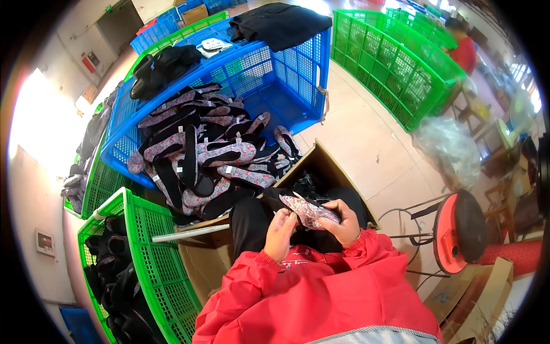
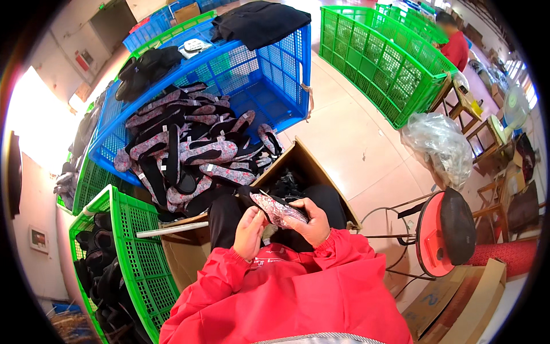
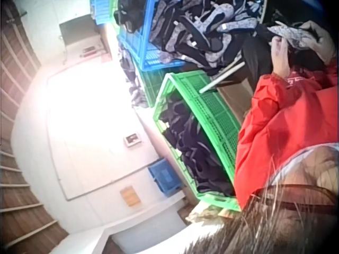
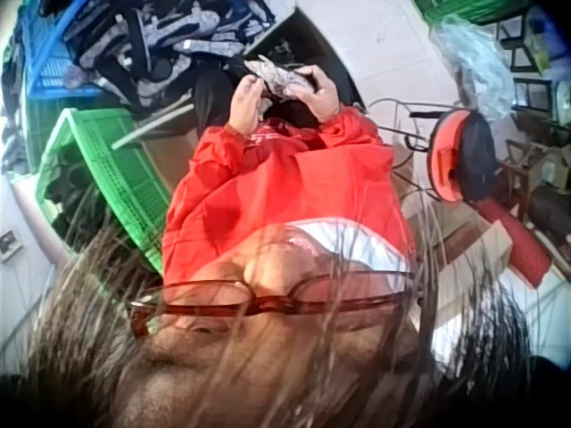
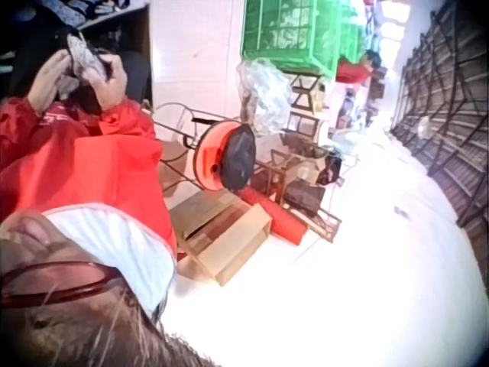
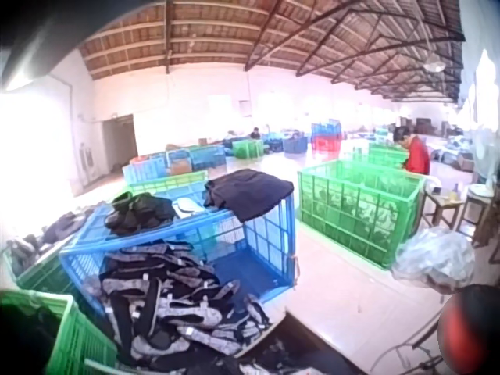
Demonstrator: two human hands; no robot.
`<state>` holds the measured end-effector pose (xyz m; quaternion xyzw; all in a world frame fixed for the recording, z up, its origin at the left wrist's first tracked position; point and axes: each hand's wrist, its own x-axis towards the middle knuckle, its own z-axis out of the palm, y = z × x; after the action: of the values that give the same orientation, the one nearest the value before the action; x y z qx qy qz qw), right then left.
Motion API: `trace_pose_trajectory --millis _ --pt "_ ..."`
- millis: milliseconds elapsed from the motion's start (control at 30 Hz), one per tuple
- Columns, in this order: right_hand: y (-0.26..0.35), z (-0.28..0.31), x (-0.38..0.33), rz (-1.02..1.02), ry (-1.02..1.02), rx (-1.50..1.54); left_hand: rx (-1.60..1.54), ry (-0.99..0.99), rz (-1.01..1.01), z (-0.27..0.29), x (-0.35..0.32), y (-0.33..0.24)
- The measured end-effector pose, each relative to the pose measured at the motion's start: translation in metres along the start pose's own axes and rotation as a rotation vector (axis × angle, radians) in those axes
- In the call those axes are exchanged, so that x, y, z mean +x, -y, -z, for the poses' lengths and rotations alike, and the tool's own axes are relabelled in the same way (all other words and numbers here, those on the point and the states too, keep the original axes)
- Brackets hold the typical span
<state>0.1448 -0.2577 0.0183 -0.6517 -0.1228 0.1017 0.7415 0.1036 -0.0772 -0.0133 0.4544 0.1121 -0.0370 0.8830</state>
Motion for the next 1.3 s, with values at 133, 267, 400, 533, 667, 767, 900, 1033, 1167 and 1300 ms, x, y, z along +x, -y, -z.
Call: trace_pose_trajectory --millis 133,267,400,533,667,767,900,1033,1167,1300 --pt "0.001 -0.005 0.002 -0.019 0.108 -0.206 -0.222 -0.03 0.145 0.021 0.0 0.03" --pt "-0.01 -0.03 -0.008 -0.057 0.231 -0.344 -0.228 -0.089 0.247 0.04 -0.024 0.014" --pt "-0.01 -0.065 -0.017 0.047 0.321 -0.529 -0.283 -0.171 0.378 0.061 -0.049 -0.01" --pt "-0.012 -0.086 -0.024 0.07 0.435 -0.53 -0.343 -0.176 0.425 0.073 -0.069 -0.034" --pt "-0.012 -0.092 -0.024 0.091 0.492 -0.597 -0.433 -0.12 0.39 0.105 -0.07 -0.017" --pt "-0.012 -0.091 -0.023 0.036 0.51 -0.606 -0.396 -0.135 0.35 0.099 -0.068 -0.022" --pt "-0.016 -0.094 -0.024 -0.071 0.495 -0.562 -0.235 -0.293 0.246 0.1 -0.068 -0.018" --pt "-0.034 -0.102 -0.023 -0.181 0.461 -0.549 0.256 -0.548 0.022 0.089 -0.066 -0.016" --pt "-0.036 -0.106 -0.019 -0.213 0.382 -0.555 0.675 -0.56 -0.226 0.091 -0.065 -0.015" --pt "-0.041 -0.107 -0.009 -0.241 0.431 -0.582 0.668 -0.526 -0.263 0.097 -0.07 -0.012"
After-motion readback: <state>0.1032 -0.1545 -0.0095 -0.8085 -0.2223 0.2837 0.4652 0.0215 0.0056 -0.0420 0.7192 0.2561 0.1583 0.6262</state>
